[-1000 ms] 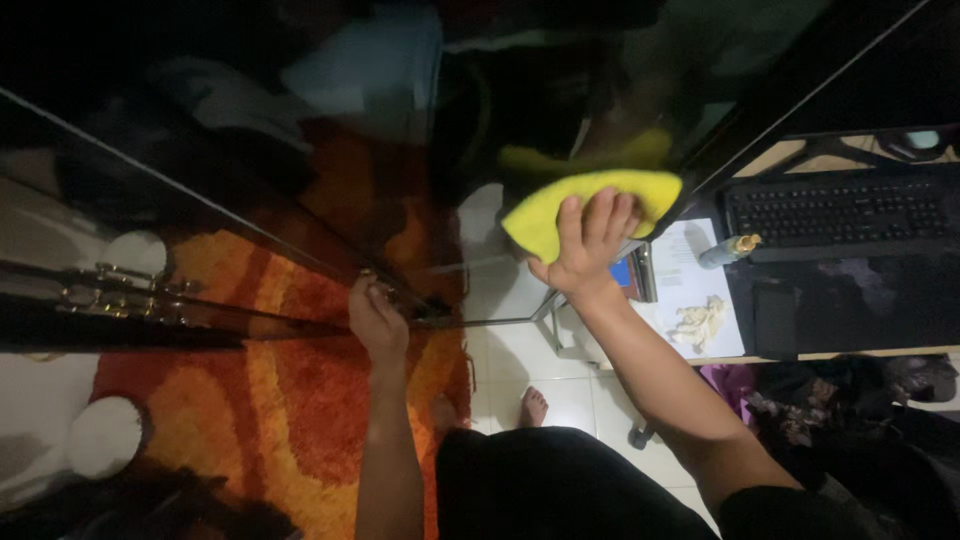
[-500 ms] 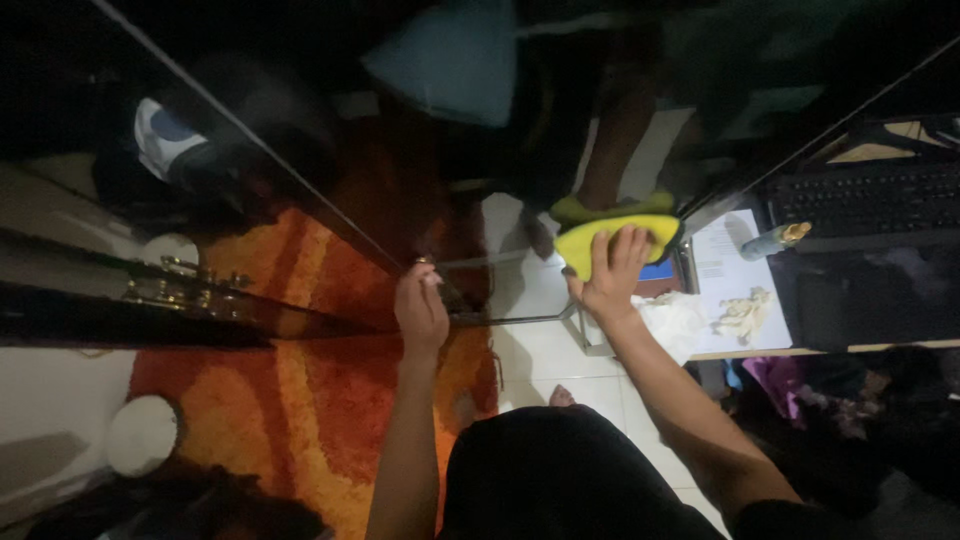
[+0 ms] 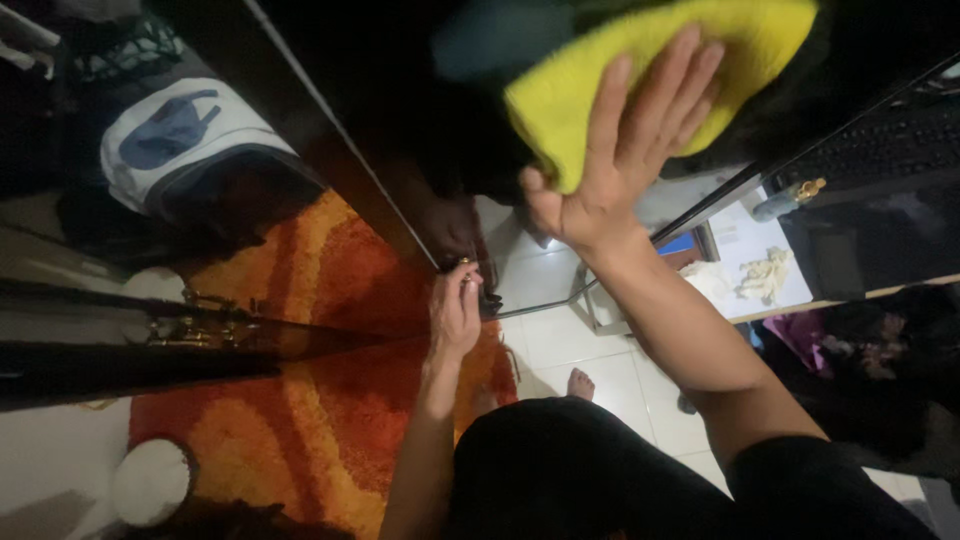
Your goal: The person wipes a mirrored wardrobe door with a yellow cloth, moving in broad strokes across the surface. They then switch to a white tissue to wipe the same area.
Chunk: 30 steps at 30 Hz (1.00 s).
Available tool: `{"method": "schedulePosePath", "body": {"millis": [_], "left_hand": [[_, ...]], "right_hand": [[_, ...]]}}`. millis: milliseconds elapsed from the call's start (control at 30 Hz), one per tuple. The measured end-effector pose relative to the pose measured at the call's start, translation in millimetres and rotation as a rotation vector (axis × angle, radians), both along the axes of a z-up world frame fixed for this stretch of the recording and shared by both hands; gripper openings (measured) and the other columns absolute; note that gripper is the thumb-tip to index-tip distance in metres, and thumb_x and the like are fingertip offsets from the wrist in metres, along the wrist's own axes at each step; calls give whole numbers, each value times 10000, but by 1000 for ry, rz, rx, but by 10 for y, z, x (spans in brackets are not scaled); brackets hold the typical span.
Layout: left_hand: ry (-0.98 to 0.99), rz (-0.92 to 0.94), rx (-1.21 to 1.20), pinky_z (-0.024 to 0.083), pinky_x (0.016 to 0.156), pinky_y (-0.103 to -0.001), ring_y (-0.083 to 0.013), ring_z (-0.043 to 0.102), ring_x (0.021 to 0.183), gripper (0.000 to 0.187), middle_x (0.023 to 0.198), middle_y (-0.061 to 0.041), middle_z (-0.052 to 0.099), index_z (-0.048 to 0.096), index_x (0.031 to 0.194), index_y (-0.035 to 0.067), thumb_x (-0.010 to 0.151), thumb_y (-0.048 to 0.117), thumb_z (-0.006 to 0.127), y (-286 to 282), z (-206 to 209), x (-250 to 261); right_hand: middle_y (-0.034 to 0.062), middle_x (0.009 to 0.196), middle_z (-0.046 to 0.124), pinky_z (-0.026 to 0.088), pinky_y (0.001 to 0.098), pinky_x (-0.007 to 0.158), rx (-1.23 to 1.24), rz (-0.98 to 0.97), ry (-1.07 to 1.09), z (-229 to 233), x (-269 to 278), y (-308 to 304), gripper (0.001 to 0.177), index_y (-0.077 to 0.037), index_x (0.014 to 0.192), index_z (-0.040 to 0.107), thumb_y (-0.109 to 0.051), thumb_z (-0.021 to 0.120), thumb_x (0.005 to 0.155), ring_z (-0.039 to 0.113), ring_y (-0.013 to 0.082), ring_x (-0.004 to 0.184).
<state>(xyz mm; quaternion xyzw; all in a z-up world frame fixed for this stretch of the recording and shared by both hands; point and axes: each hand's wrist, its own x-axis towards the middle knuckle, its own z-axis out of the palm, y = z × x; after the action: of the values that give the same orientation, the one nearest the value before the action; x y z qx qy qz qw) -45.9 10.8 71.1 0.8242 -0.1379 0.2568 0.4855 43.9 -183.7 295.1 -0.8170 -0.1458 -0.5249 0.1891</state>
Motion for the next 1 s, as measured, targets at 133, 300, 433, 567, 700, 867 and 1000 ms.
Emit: {"method": "schedulePosePath", "body": {"millis": [133, 300, 433, 567, 700, 867, 1000], "left_hand": [[-52, -11, 26, 507, 904, -436, -294, 651, 1001, 326, 1087, -118, 704, 520, 1371, 25, 1055, 102, 531, 24, -113, -16], [24, -122, -255, 565, 928, -376, -279, 701, 1072, 342, 1155, -203, 685, 438, 1366, -30, 1056, 39, 563, 26, -266, 0], [76, -180, -286, 588, 888, -350, -267, 704, 1052, 339, 1182, -216, 656, 449, 1355, -29, 1049, 40, 580, 98, -391, 53], [51, -98, -188, 567, 913, -388, -297, 675, 1066, 396, 1211, -240, 628, 464, 1363, -50, 1018, 49, 630, 138, -516, 7], [95, -146, -223, 571, 925, -380, -279, 674, 1074, 402, 1210, -219, 629, 444, 1383, -56, 1035, 54, 613, 176, -630, 19], [97, -168, -237, 591, 892, -359, -273, 677, 1070, 416, 1220, -228, 631, 432, 1390, -54, 1033, 49, 619, 170, -577, 22], [47, -166, -196, 584, 907, -369, -289, 682, 1078, 415, 1227, -240, 635, 429, 1390, -49, 1027, 16, 618, 185, -413, 31]], "right_hand": [[138, 1745, -4, -14, 569, 1262, 62, 80, -59, 99, -13, 240, 929, -204, 1682, 196, -789, 263, 963, -33, 370, 1605], [131, 1751, -5, -67, 577, 1281, -9, 110, -47, -640, -16, 363, 876, -199, 1671, 208, -744, 187, 986, -41, 369, 1619], [240, 1727, 28, -36, 647, 1278, -129, 142, 27, -1537, -142, 296, 745, -84, 1651, 291, -562, 400, 1090, -9, 485, 1598], [244, 1725, 24, -18, 669, 1268, -138, 149, 85, -2344, -231, 325, 742, -54, 1628, 301, -534, 446, 1082, 2, 510, 1587], [261, 1686, 125, 134, 706, 1214, -121, 136, 138, -2829, -374, 384, 676, -34, 1507, 437, -468, 588, 1012, 201, 549, 1493], [243, 1544, 314, 351, 679, 1110, -104, 133, 280, -3107, -601, 410, 558, -35, 1338, 555, -309, 769, 901, 436, 523, 1285], [252, 1492, 369, 365, 672, 1122, -84, 126, 346, -3165, -667, 387, 542, -24, 1318, 572, -289, 785, 896, 451, 514, 1284]]}}
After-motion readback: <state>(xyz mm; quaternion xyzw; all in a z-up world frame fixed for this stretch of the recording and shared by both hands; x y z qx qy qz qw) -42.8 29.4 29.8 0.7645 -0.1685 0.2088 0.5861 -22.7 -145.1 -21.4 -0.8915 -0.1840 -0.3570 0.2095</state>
